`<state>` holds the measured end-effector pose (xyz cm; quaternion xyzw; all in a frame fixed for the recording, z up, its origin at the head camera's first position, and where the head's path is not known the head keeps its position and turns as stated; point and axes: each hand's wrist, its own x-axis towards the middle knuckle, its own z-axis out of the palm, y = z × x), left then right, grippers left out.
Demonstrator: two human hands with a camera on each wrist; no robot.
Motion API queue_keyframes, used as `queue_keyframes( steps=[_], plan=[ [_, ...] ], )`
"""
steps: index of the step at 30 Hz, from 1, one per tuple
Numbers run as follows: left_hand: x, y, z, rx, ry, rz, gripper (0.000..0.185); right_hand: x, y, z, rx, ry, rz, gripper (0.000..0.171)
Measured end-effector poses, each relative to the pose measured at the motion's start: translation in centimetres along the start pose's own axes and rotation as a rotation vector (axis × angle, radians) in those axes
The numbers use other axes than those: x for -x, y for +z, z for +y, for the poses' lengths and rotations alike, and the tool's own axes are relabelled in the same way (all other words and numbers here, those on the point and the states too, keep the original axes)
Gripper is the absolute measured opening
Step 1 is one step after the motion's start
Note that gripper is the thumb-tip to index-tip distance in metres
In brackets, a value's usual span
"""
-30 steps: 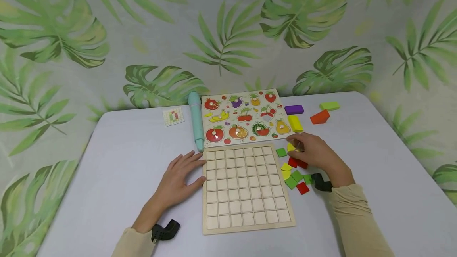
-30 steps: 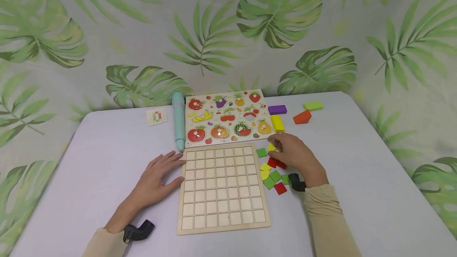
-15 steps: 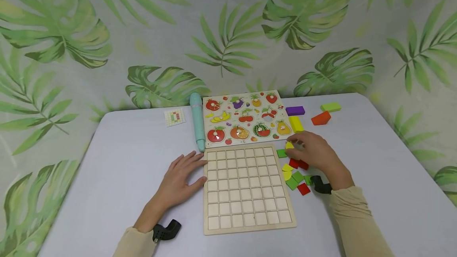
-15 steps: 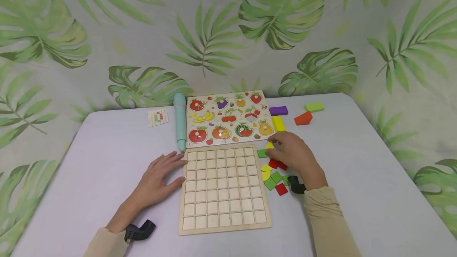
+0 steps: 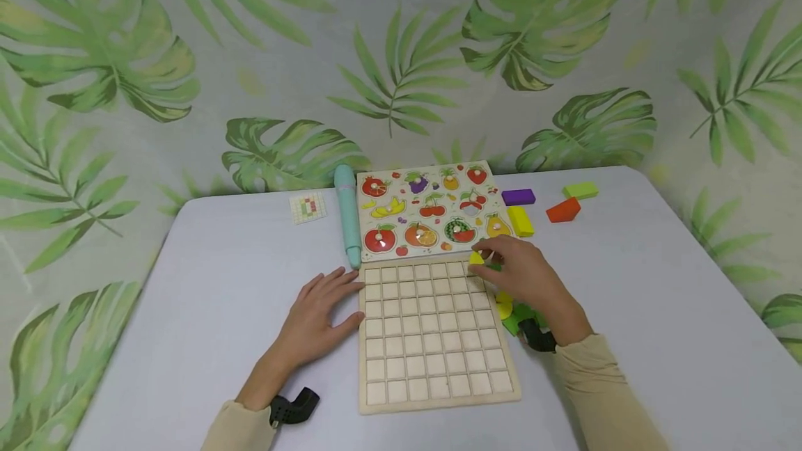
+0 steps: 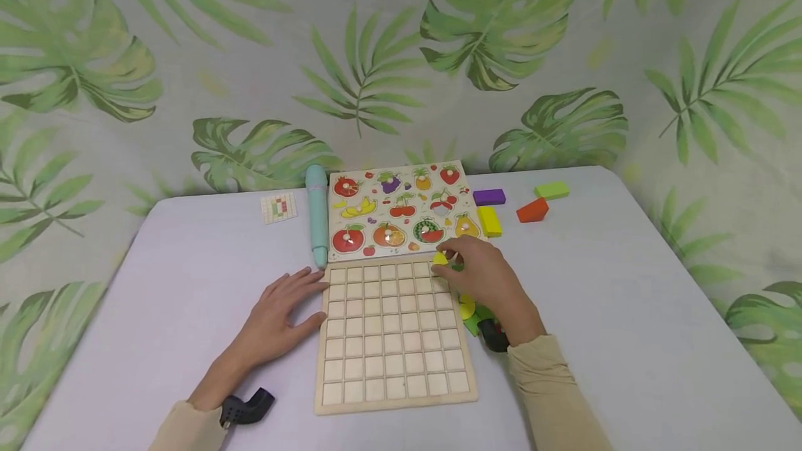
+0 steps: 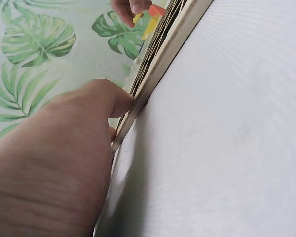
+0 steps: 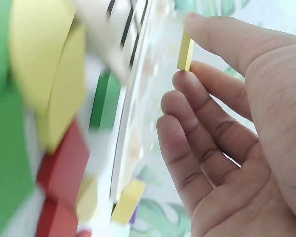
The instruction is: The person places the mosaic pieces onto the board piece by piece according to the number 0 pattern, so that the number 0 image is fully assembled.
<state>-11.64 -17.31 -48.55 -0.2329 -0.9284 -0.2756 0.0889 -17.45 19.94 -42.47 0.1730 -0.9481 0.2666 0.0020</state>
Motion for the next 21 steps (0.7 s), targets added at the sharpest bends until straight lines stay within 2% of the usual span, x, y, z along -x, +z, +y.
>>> queue_keyframes(
  steps=[6, 11, 14, 21],
  plan=[
    [0.3, 0.0, 0.1, 0.010, -0.012, -0.003, 0.049, -0.6, 1.4, -2.3, -0.018, -0.050, -0.031, 0.035],
    [0.1, 0.0, 0.1, 0.003, 0.010, 0.010, 0.049, -1.3, 1.7, -4.0, -0.019, -0.055, -0.030, 0.036],
    [0.0, -0.1, 0.1, 0.003, 0.013, 0.015, 0.049, -1.6, 2.2, -4.9, -0.041, -0.042, -0.024, 0.035],
    [0.0, -0.2, 0.3, 0.013, -0.004, -0.002, 0.049, -1.8, 4.7, -6.4, -0.046, 0.033, -0.087, 0.032]
  ],
)
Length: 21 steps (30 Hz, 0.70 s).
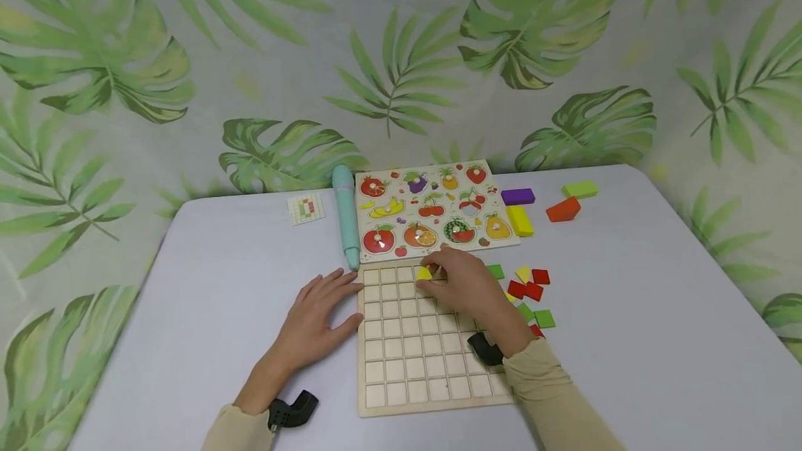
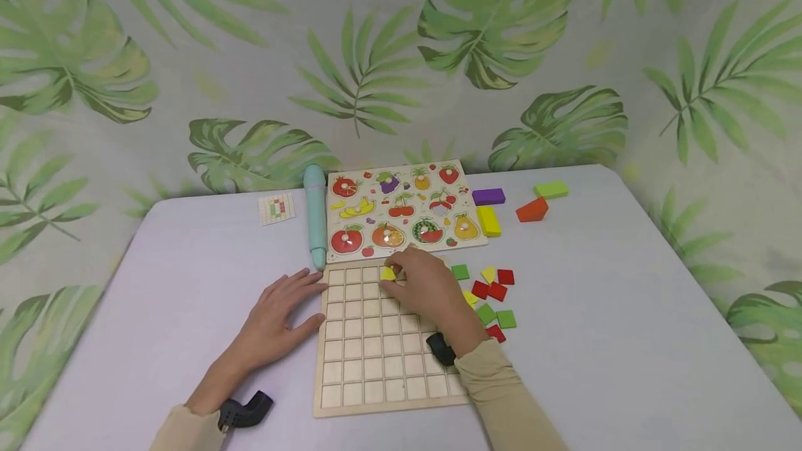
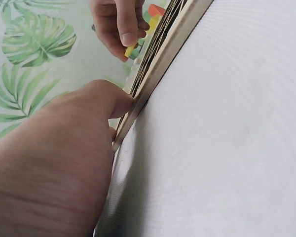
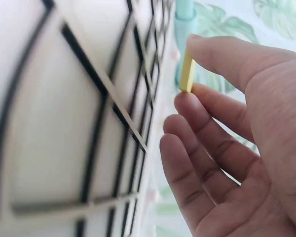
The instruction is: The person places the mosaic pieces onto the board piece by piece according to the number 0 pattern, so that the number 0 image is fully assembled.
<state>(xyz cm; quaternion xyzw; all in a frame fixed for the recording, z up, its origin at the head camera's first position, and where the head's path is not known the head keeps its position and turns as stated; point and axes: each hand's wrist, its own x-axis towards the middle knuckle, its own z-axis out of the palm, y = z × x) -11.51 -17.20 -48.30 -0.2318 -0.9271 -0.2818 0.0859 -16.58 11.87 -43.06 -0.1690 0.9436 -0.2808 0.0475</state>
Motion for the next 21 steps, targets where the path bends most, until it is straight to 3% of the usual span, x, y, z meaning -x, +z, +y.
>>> queue_keyframes(
  steps=[10, 21],
  plan=[
    [0.0, -0.2, -0.1, -0.013, -0.010, -0.015, 0.050, 0.1, 1.5, -1.5, 0.003, -0.019, 0.001, 0.032],
    [0.0, 0.1, -0.4, -0.003, -0.007, -0.015, 0.049, 0.2, 1.8, -1.3, 0.035, -0.075, -0.043, 0.034]
  ],
)
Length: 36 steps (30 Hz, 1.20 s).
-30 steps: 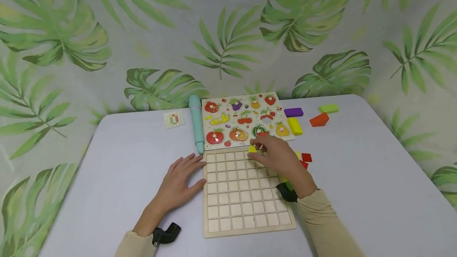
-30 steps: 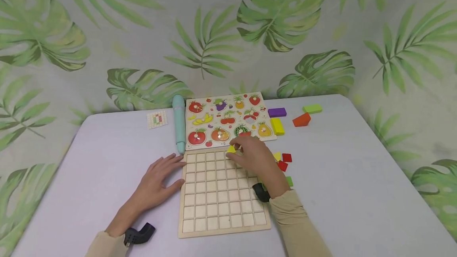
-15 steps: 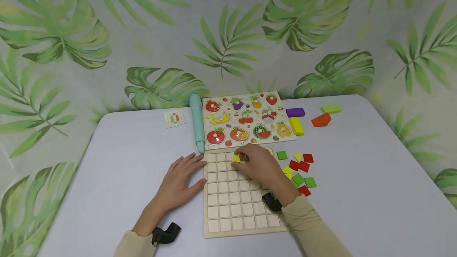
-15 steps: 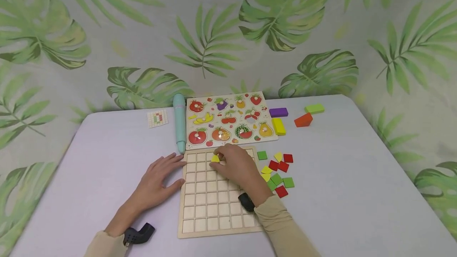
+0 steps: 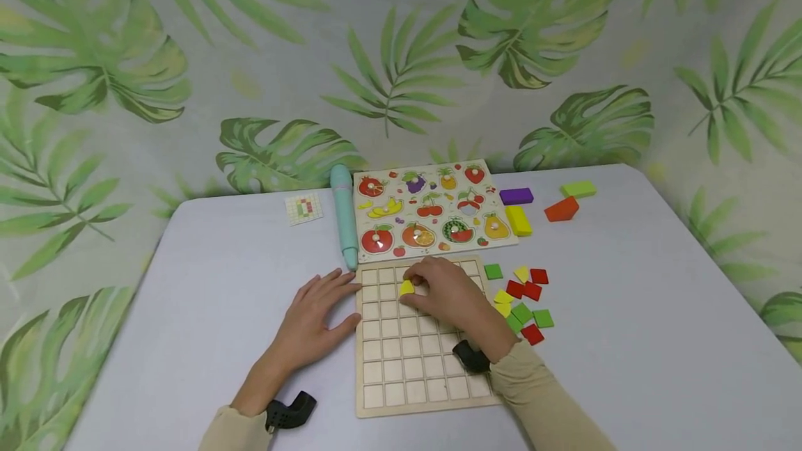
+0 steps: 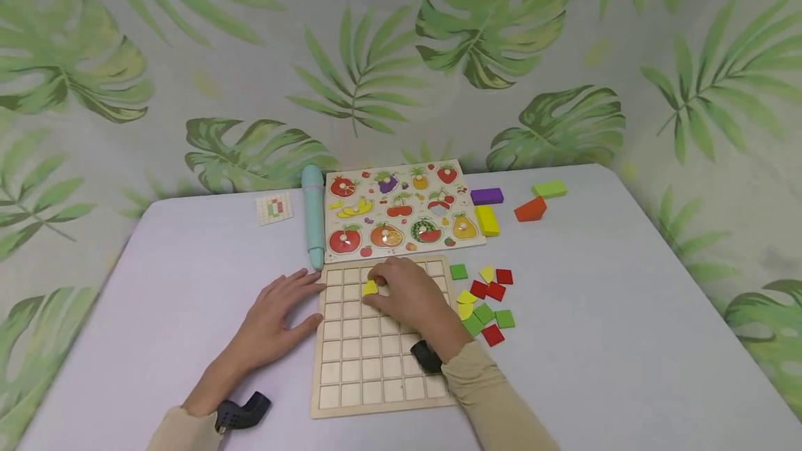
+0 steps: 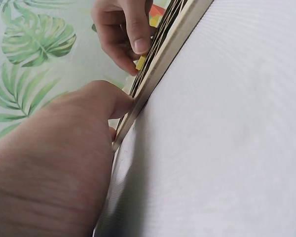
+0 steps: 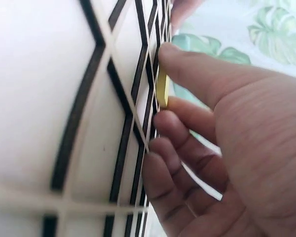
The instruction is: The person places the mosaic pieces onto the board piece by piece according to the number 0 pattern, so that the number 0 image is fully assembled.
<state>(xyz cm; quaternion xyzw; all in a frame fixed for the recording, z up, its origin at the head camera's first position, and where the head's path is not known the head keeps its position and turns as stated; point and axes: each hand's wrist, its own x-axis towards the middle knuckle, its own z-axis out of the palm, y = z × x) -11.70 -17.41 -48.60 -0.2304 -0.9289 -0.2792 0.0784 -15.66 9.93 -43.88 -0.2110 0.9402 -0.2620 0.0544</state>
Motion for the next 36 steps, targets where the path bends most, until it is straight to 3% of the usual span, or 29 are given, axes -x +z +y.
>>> queue_keyframes(
  steps=[8, 27, 36],
  plan=[
    [-0.2, 0.1, 0.0, 0.001, 0.002, -0.010, 0.047, 0.4, -0.6, 1.3, 0.012, -0.188, -0.038, 0.023],
    [0.0, 0.0, 0.2, 0.005, 0.000, 0.011, 0.050, 1.0, -1.4, 1.3, 0.017, -0.219, -0.090, 0.026],
    [0.1, 0.0, 0.1, 0.015, 0.003, 0.015, 0.051, 2.2, -3.4, 3.0, 0.004, -0.198, -0.042, 0.030]
  ],
)
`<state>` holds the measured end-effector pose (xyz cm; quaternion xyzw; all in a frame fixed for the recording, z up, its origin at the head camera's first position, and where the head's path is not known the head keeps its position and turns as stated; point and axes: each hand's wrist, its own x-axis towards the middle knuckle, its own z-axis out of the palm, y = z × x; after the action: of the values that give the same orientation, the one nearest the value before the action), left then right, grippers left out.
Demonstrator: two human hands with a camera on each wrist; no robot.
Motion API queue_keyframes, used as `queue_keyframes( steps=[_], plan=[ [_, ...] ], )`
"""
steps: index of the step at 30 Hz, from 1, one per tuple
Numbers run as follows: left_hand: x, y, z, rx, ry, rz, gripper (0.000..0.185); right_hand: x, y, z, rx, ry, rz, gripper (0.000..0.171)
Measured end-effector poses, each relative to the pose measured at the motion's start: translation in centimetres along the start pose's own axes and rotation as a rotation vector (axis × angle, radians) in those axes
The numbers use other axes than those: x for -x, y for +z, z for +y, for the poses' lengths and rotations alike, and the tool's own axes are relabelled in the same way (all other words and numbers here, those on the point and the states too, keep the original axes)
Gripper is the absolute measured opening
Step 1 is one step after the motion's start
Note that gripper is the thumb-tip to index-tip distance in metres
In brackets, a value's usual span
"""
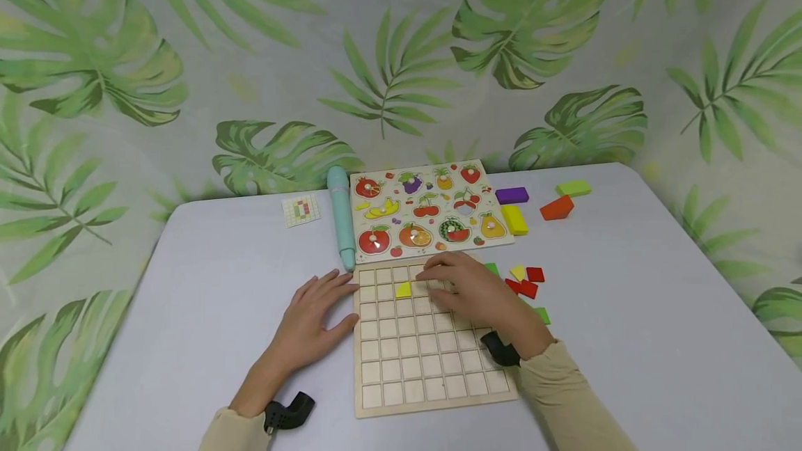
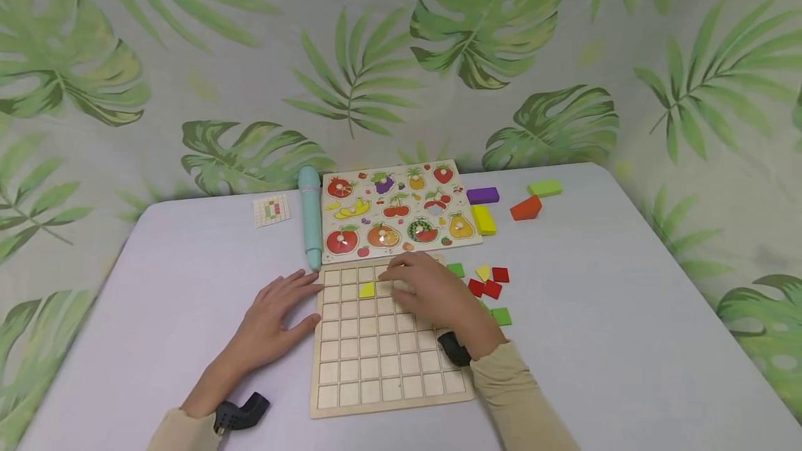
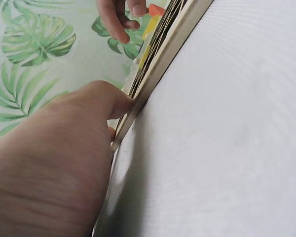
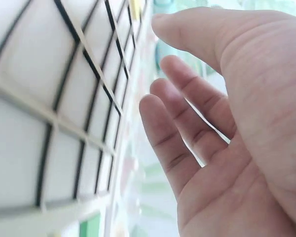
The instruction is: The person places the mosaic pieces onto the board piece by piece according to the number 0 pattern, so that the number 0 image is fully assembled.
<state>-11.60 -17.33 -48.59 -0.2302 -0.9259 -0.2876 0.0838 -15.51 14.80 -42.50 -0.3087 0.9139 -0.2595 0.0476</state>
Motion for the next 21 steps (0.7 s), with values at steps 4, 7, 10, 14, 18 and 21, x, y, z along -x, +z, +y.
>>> queue_keyframes(
  steps=[4, 7, 10, 14, 18, 21],
  plan=[
    [0.1, 0.1, -0.1, -0.002, 0.007, 0.005, 0.051, 0.6, -1.1, 0.6, -0.019, 0.020, 0.020, 0.033],
    [0.1, 0.1, -0.1, -0.003, 0.009, 0.001, 0.051, 1.0, -1.9, 1.0, -0.035, 0.045, 0.040, 0.034],
    [0.1, 0.2, -0.2, -0.003, -0.002, -0.014, 0.050, 1.3, -2.5, 1.7, -0.034, 0.066, 0.053, 0.036],
    [0.1, 0.2, -0.3, -0.001, -0.003, -0.014, 0.050, 1.7, -3.2, 2.6, -0.040, 0.112, 0.054, 0.037],
    [0.0, 0.1, -0.2, 0.000, -0.002, -0.008, 0.049, 2.3, -4.2, 3.4, -0.049, 0.175, 0.043, 0.037],
    [0.0, 0.1, -0.2, 0.000, -0.016, -0.024, 0.049, 3.0, -5.0, 4.2, -0.054, 0.205, 0.045, 0.038]
  ],
)
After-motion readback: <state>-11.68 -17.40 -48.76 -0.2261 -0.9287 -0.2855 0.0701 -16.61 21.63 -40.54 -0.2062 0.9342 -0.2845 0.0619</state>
